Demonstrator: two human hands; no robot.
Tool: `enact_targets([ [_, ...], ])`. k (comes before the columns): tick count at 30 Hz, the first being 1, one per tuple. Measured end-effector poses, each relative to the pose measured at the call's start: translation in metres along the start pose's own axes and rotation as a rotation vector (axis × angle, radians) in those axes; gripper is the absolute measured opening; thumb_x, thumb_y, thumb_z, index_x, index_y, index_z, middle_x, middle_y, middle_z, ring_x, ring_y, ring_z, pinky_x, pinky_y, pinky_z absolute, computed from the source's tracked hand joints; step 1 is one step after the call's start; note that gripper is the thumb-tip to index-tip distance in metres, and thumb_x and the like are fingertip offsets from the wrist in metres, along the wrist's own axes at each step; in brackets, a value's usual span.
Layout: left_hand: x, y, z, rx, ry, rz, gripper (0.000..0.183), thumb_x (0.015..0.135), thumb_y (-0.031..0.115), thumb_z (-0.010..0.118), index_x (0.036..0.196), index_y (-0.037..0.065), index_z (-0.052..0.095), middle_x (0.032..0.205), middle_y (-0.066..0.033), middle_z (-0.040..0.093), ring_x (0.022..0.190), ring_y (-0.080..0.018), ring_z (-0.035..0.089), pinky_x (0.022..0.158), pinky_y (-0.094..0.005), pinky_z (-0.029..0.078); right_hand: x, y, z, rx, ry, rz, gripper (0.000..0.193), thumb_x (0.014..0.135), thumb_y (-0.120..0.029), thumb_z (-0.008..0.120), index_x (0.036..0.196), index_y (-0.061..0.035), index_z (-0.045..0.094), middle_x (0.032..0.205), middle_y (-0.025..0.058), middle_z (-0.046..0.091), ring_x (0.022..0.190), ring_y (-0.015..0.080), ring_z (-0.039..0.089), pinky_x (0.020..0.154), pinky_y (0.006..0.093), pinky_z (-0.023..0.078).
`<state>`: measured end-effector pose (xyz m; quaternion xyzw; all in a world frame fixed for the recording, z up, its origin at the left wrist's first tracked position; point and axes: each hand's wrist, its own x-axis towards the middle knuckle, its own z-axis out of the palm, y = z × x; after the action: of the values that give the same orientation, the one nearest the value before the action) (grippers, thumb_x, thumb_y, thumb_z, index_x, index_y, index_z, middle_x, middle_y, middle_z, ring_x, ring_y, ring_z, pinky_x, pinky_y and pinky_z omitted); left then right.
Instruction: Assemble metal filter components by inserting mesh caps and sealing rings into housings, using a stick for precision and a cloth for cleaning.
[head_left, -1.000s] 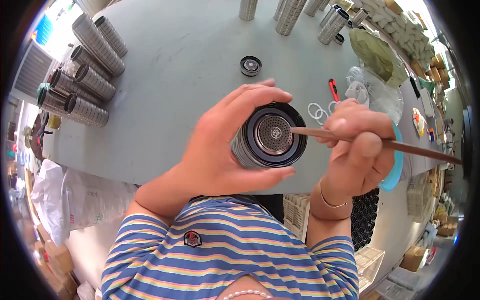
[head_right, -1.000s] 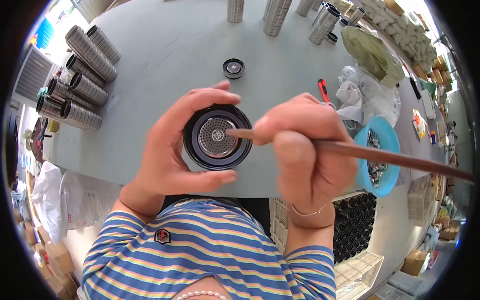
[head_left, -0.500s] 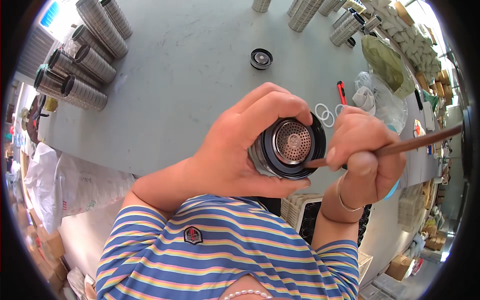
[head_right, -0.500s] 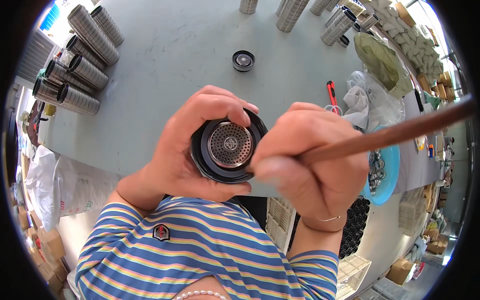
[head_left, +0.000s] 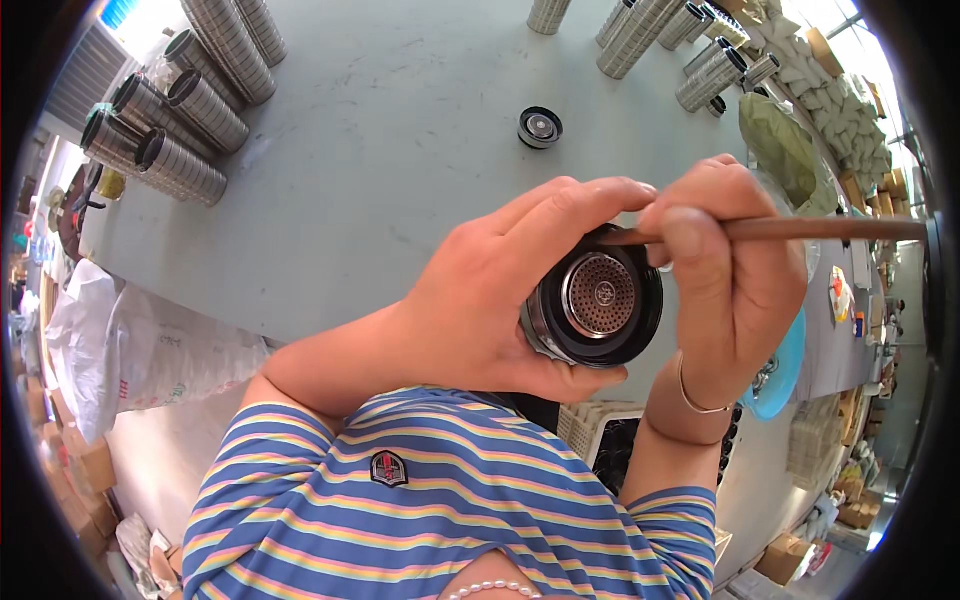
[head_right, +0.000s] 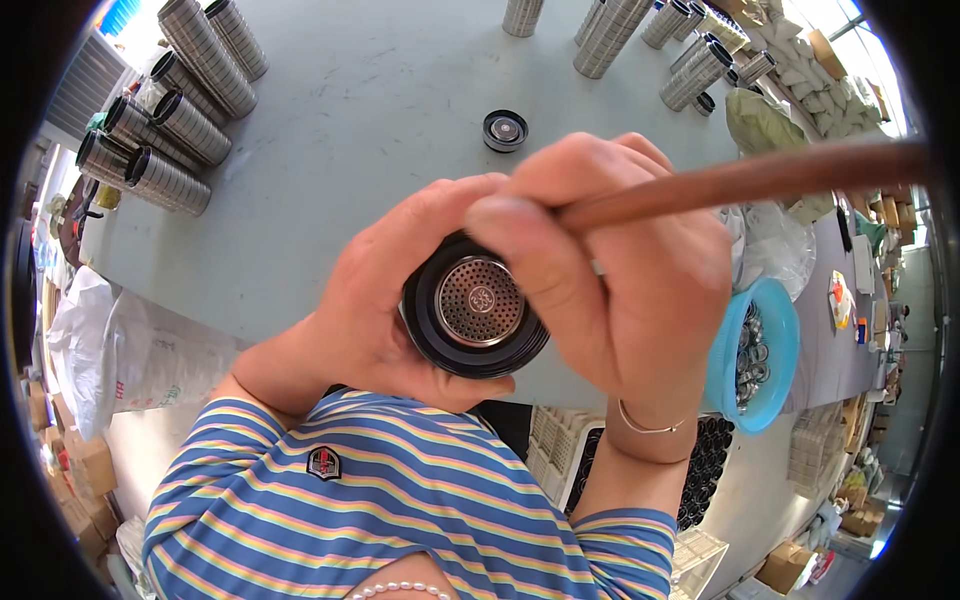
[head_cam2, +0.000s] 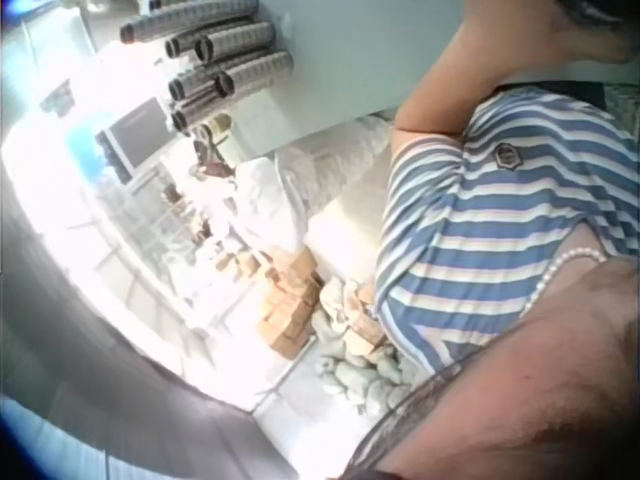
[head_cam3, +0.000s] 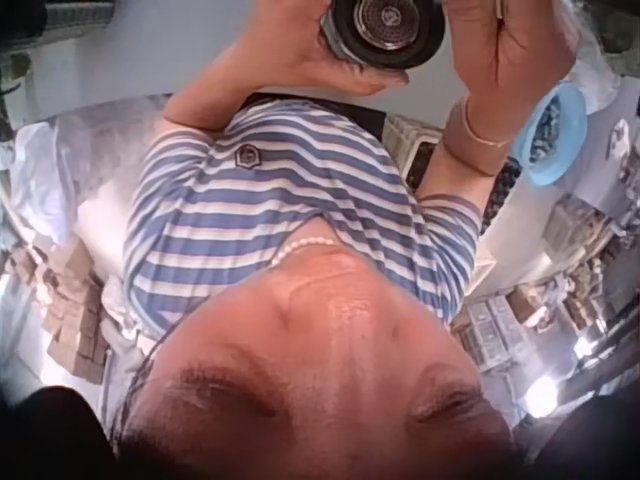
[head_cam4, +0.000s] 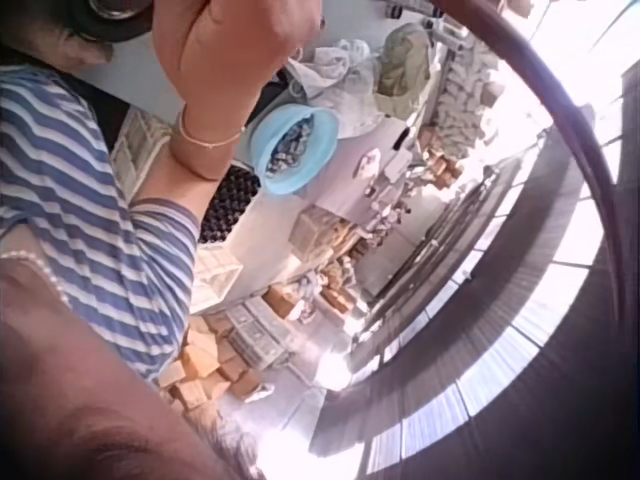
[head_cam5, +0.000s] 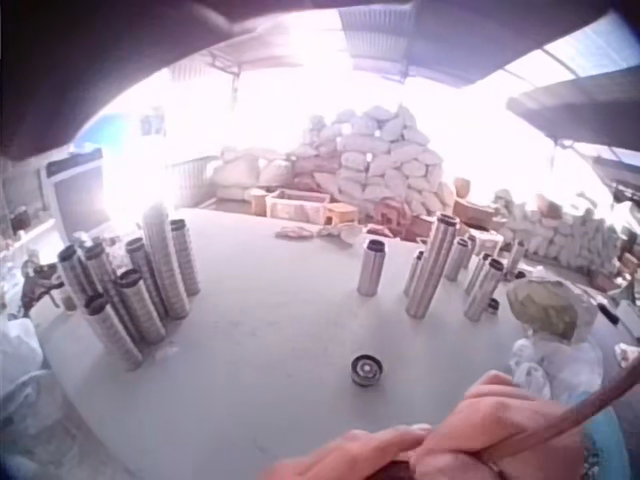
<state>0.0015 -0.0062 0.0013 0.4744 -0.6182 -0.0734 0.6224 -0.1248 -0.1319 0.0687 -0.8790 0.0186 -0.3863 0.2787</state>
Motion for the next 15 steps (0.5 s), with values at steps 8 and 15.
enact_targets([
  [8,0.004,0.003,-0.002,-0.043,-0.091,-0.093,0.092,0.064,0.025,0.094,0.142,-0.001,0.052,0.116,-0.0145,0.063,0.106,-0.0263,0.067,0.09,-0.0351,0.053,-0.017,-0.008,-0.019,0.111,0.085,0.178,0.017,0.087,-0.01,0.072,0.074,-0.0014,0.065,0.065,0.0043,0.061,0.055,0.0173,0.053,0.054,0.0303,0.039],
  [15,-0.007,-0.006,0.001,-0.1,-0.04,-0.084,0.081,0.064,0.02,0.095,0.131,0.002,0.055,0.121,-0.0131,0.06,0.113,-0.0268,0.063,0.095,-0.0366,0.051,-0.014,0.109,0.006,0.981,0.372,0.247,0.038,0.112,-0.039,0.044,0.101,-0.0054,0.058,0.077,0.01,0.071,0.062,0.0144,0.06,0.066,0.0337,0.047],
])
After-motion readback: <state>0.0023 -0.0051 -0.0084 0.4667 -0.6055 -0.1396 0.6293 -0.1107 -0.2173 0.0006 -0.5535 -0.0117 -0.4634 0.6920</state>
